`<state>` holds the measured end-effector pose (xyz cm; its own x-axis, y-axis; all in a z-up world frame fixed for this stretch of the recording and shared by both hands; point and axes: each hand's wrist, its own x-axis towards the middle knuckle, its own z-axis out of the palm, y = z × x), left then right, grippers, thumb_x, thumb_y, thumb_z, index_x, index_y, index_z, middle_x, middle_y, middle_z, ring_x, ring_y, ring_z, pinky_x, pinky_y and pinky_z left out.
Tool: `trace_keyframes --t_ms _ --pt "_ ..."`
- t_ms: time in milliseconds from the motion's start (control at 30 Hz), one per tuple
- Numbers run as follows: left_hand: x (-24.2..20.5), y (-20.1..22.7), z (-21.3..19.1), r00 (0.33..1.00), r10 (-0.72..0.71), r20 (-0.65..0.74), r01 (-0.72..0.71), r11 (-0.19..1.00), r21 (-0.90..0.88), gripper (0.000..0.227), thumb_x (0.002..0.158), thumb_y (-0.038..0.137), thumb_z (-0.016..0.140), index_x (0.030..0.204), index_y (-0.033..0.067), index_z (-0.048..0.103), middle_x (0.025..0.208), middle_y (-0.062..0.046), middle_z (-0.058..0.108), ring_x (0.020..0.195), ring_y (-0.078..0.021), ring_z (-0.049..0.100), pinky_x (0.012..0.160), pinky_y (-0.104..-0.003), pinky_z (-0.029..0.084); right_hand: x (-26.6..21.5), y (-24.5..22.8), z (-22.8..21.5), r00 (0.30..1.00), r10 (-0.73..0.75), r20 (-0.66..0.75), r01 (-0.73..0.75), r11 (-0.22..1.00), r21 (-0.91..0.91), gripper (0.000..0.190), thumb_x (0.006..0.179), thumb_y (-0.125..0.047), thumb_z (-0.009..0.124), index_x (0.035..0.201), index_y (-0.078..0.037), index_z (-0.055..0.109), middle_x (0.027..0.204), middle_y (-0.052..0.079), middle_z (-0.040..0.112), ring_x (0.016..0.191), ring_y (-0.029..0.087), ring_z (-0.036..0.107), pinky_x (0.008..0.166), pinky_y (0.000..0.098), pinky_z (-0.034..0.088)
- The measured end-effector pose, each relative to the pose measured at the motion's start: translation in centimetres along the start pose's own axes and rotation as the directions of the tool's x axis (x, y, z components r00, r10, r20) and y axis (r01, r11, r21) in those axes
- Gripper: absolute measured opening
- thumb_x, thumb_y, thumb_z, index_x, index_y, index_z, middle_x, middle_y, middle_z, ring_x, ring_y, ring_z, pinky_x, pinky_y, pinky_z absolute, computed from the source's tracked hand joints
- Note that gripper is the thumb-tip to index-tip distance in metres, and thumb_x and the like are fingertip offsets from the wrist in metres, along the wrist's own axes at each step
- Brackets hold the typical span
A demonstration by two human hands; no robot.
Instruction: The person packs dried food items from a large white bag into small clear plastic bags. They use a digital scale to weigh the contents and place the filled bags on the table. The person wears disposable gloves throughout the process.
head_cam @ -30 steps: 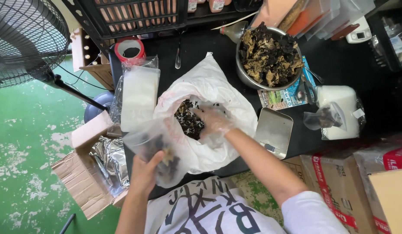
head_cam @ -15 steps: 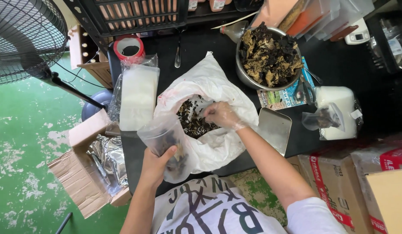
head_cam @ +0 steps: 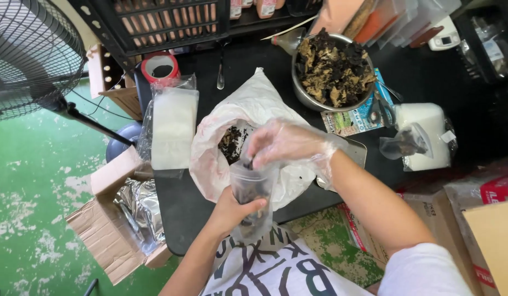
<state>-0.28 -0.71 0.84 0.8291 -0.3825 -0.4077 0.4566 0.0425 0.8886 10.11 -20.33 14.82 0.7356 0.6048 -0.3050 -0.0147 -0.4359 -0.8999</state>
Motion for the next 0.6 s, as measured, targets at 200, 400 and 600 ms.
trace_keyframes --t_ms 200,400,600 --pt "-0.3 -2.0 1.0 0.989 0.011 0.150 -0.009 1.000 -0.018 0.068 0.072 0.027 0.094 0.127 -0.0020 0.067 0.123 -0.020 0.071 0.120 -0.0283 0.063 0.099 -0.045 0.053 0.1 1.9 1.8 0.992 0.107 0.062 -0.093 0.978 -0.184 0.013 0.083 -0.016 0.084 0.090 -0.007 0.077 0.078 0.011 0.075 0.075 0.021 0.072 0.076 0.0319 0.058" --pt "1.5 -6.3 2.0 0.982 0.004 0.191 -0.004 1.000 -0.001 0.064 0.074 0.028 0.093 0.127 0.0003 0.068 0.124 -0.014 0.072 0.121 -0.0237 0.061 0.099 -0.044 0.052 -3.2 1.2 0.8 0.947 -0.008 0.321 0.018 0.999 -0.029 0.013 0.088 -0.018 0.077 0.095 -0.007 0.080 0.068 0.006 0.069 0.060 0.012 0.060 0.067 0.0263 0.053" --pt "1.7 -4.8 5.2 0.952 -0.062 0.301 0.060 0.998 0.013 0.074 0.067 0.027 0.098 0.129 0.0010 0.068 0.125 -0.016 0.071 0.122 -0.0267 0.061 0.103 -0.045 0.049 -6.5 7.3 -0.7 0.898 -0.166 0.408 0.226 0.968 -0.104 0.021 0.094 -0.026 0.065 0.099 -0.011 0.078 0.080 0.008 0.075 0.078 0.021 0.072 0.071 0.0370 0.057"
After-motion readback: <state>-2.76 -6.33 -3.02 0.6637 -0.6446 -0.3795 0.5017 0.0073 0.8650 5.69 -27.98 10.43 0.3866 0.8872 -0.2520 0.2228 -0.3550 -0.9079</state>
